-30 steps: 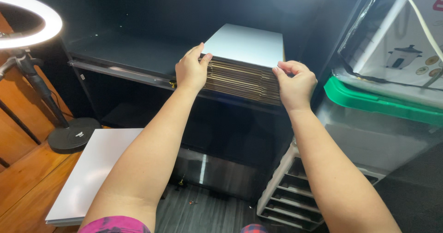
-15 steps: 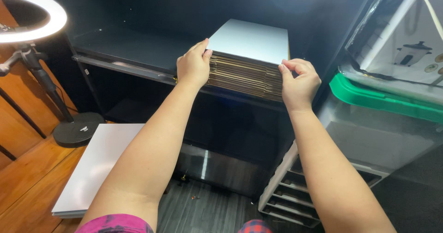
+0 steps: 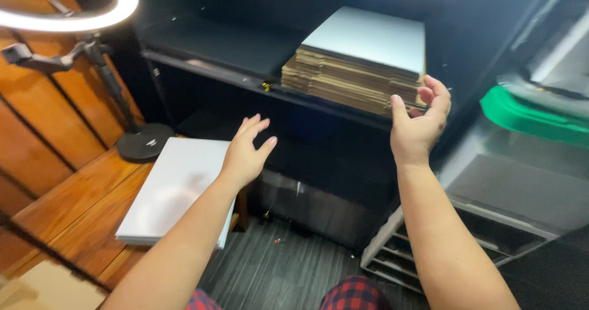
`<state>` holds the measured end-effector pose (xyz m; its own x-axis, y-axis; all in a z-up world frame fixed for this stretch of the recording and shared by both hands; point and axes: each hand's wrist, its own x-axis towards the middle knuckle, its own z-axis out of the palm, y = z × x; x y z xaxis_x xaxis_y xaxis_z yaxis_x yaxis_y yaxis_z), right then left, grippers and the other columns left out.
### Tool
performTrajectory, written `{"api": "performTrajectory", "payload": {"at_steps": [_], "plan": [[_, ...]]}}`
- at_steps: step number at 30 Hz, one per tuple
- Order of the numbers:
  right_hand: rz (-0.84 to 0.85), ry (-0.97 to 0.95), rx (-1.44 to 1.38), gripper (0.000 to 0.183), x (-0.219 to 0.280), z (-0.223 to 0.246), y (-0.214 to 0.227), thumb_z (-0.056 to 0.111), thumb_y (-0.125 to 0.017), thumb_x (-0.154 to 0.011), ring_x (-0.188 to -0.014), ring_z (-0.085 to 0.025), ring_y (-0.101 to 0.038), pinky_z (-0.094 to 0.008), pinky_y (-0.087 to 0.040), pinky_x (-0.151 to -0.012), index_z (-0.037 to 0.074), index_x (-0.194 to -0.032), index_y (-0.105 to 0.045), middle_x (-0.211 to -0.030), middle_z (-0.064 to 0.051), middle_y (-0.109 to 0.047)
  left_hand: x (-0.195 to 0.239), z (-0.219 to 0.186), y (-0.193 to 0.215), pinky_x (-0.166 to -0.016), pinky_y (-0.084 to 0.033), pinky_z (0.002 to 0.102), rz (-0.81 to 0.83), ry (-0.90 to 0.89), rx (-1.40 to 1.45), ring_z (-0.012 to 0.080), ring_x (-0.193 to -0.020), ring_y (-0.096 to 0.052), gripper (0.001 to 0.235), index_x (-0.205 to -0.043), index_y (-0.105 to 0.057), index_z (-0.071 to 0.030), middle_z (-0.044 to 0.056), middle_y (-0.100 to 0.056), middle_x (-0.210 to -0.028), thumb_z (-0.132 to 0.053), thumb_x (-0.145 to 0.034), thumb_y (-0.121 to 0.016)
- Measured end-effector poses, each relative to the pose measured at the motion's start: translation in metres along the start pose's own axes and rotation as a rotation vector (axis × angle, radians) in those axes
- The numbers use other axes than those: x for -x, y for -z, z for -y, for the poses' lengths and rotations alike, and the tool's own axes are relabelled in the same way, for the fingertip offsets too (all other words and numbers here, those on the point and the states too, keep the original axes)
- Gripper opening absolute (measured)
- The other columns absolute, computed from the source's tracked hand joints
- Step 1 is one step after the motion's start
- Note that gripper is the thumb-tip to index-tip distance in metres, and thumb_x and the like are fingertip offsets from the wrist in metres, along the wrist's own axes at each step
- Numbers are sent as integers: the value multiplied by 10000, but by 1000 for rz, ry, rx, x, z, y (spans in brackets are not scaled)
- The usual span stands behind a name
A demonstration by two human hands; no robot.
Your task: The person sits on the floor and repeatedly picks up stacks of white paper from a wooden bench, then places them onto a larger stack on a black shelf. The person handles the paper by hand throughout the process.
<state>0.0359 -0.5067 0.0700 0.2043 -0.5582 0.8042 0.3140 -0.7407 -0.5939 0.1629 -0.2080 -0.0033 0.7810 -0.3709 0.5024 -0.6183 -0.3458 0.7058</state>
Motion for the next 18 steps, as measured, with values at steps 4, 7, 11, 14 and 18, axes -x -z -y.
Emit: {"api": "performTrajectory", "payload": {"at_steps": [4, 7, 11, 14, 18], "plan": [[-1, 63, -14, 558, 39, -2, -13, 2, -872, -906, -1171, -174, -589, -272, -539, -871, 149, -1355, -574, -1236, -45, -545, 64, 72, 23, -1231, -353, 504, -14, 306, -3, 349, -1522, -365, 433, -1367, -677, -209, 97, -537, -1546, -350, -961, -725], [48, 27, -99, 479, 74, -10, -37, 5, -834, -929, -1106, -151, -598, -243, -537, -834, 149, -1320, -597, -1198, -27, -552, 107, 108, 46, -1213, -376, 487, -93, 491, -33, 331, -1501, -410, 374, -1317, -707, -211, 89, -577, -1496, -342, -967, -718], [155, -122, -236, 329, 132, -16, -77, -10, -778, -934, -943, -146, -613, -226, -562, -748, 128, -1211, -668, -1035, -41, -596, 151, 151, 66, -1176, -412, 490, -129, 639, -152, 340, -1459, -471, 379, -1312, -709, -188, 116, -590, -1465, -346, -968, -716], [253, -208, -276, 268, 180, -22, -111, 14, -791, -908, -886, -116, -632, -193, -575, -692, 158, -1120, -713, -979, -4, -594, 176, 182, 75, -1117, -470, 430, -76, 682, -278, 220, -1359, -577, 419, -1293, -712, -266, 6, -602, -1429, -466, -925, -729], [387, -251, -276, 219, 239, 2, -135, -2, -777, -886, -871, -127, -653, -203, -576, -674, 140, -1050, -748, -955, -13, -598, 195, 184, 94, -1171, -412, 470, -22, 724, -395, 276, -1504, -418, 466, -1308, -700, -281, 10, -564, -1486, -539, -920, -695]]}}
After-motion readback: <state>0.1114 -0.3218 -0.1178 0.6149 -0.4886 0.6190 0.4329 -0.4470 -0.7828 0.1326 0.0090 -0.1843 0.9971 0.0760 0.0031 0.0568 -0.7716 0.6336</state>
